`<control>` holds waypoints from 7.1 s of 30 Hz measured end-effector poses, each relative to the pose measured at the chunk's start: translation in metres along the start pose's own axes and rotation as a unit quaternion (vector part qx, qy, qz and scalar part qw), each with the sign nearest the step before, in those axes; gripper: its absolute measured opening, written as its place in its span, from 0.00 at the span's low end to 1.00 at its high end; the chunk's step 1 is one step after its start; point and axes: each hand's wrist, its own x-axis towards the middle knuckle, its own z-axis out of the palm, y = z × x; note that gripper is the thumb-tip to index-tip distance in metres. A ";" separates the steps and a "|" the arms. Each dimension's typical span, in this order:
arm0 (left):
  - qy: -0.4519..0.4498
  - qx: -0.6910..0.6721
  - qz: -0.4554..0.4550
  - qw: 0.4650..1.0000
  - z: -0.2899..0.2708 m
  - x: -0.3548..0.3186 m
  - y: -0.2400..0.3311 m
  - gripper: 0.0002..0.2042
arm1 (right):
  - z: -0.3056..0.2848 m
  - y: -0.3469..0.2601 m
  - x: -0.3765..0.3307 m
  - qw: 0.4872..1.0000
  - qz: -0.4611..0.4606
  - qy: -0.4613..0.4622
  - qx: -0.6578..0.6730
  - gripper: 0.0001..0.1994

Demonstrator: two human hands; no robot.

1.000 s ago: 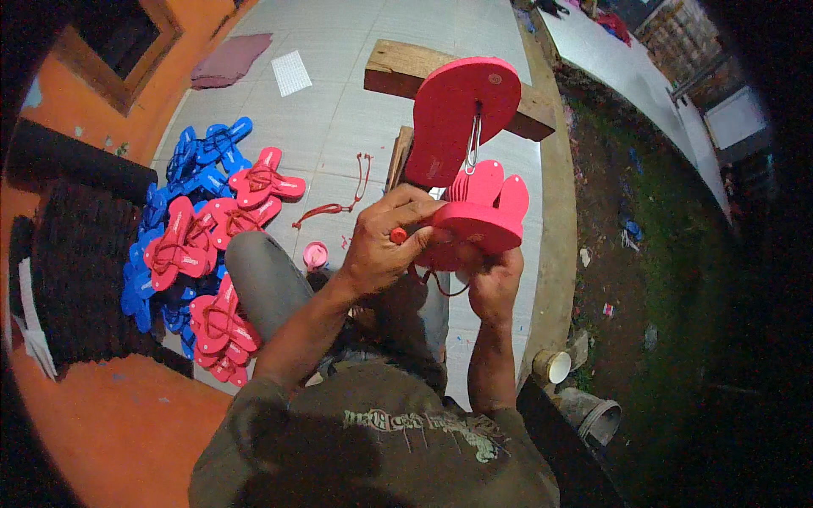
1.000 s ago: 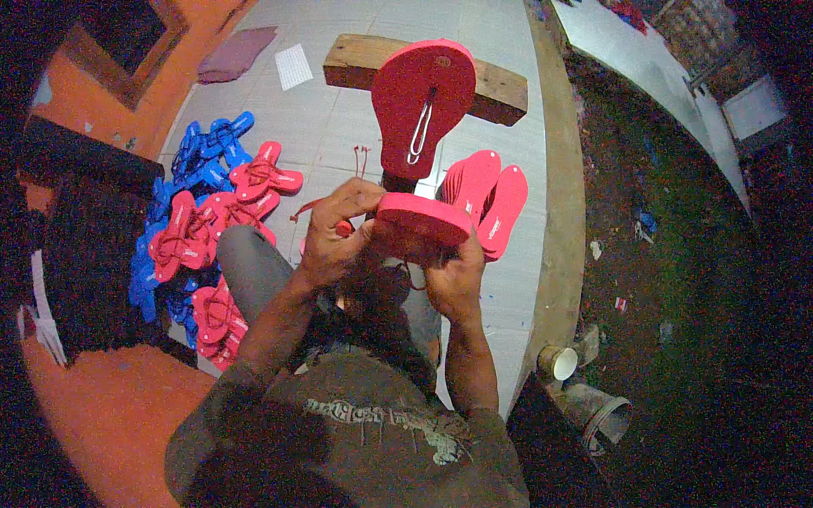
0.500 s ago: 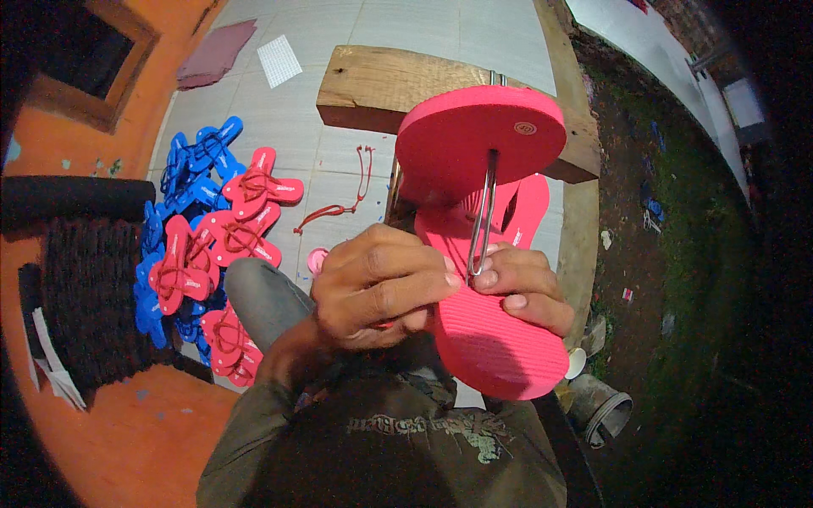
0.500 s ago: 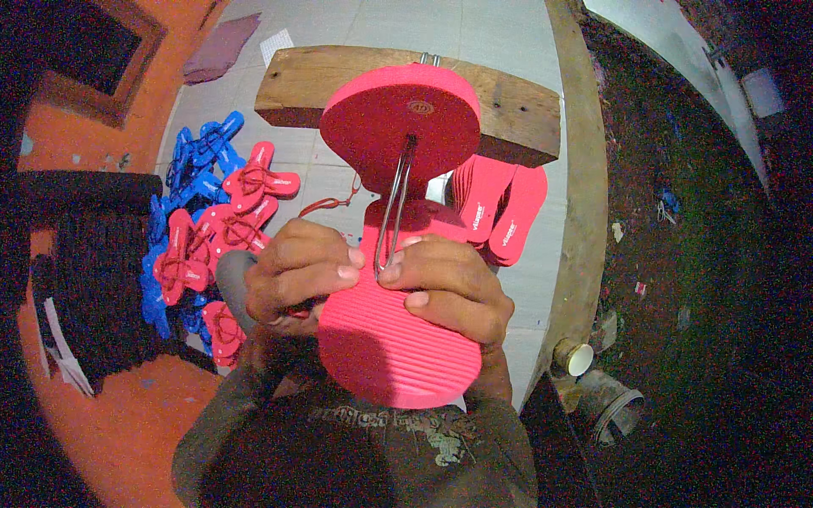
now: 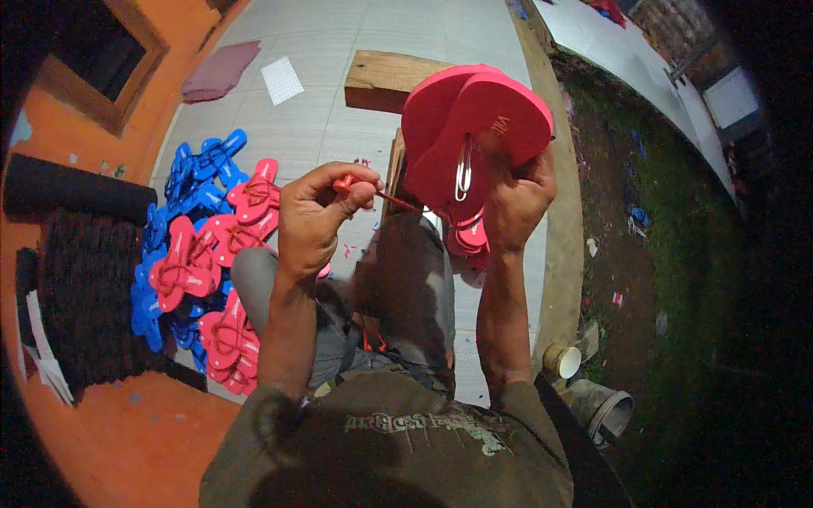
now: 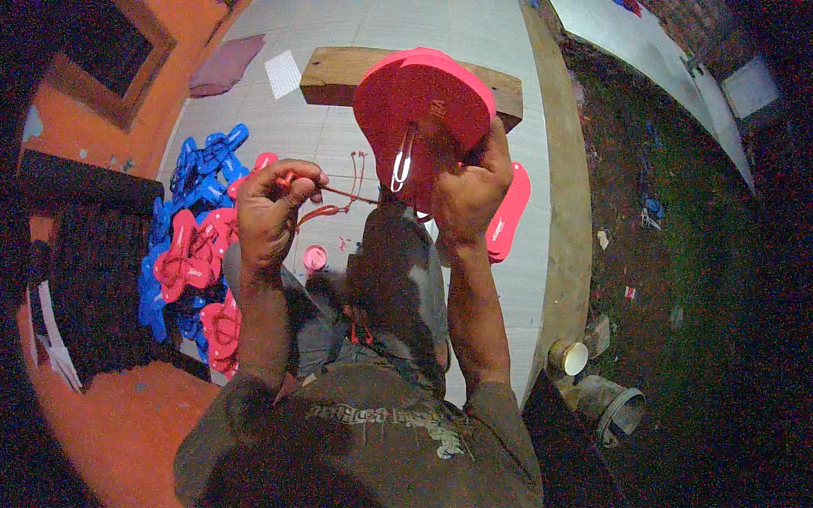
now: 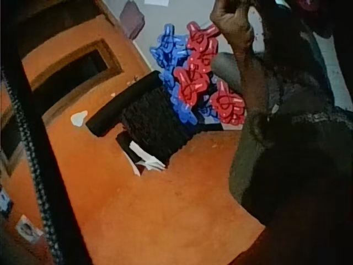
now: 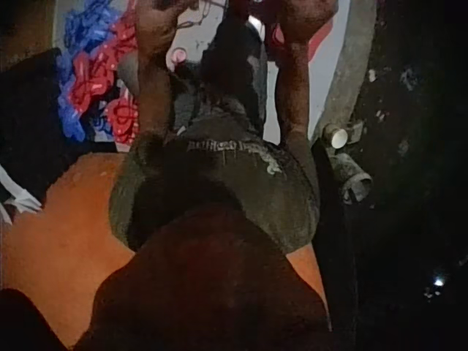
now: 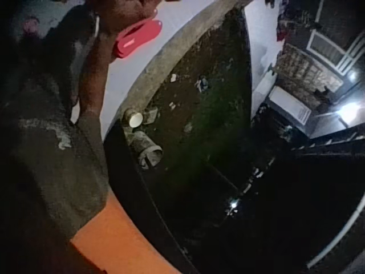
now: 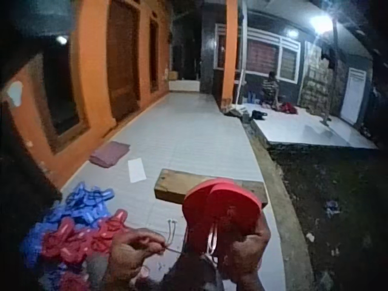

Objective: The person assembles flip-flops by hand using a wooden jig, pulling rubber straps through holes in the soles and stacking the finished items.

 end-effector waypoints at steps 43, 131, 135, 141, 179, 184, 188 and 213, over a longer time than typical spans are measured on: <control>-0.006 0.184 0.147 0.972 0.078 0.049 0.001 0.16 | -0.010 -0.039 -0.013 0.995 0.055 -0.078 -0.021 0.10; -0.255 0.473 -0.192 0.821 -0.083 -0.109 -0.292 0.18 | -0.045 0.018 -0.164 0.874 0.318 -0.274 -0.247 0.16; -0.168 0.454 -0.167 0.859 -0.056 -0.132 -0.275 0.17 | -0.051 0.024 -0.170 0.872 0.320 -0.265 -0.258 0.16; -0.041 -0.055 -0.196 0.978 0.000 -0.067 -0.118 0.14 | -0.033 0.028 -0.168 0.884 0.287 -0.274 -0.246 0.14; -0.156 0.324 0.220 0.907 0.028 0.048 0.057 0.18 | -0.011 -0.034 0.011 0.982 0.103 -0.157 -0.010 0.15; -0.177 0.183 0.095 0.962 0.043 0.058 0.033 0.20 | -0.002 -0.033 0.000 0.987 0.121 -0.108 0.004 0.17; 0.009 0.263 0.185 0.947 0.062 0.000 0.008 0.20 | -0.019 -0.016 -0.042 0.955 0.044 -0.093 -0.277 0.17; 0.062 -0.534 -0.226 0.812 0.018 -0.061 -0.093 0.30 | -0.052 0.022 -0.134 0.964 0.211 -0.043 0.155 0.16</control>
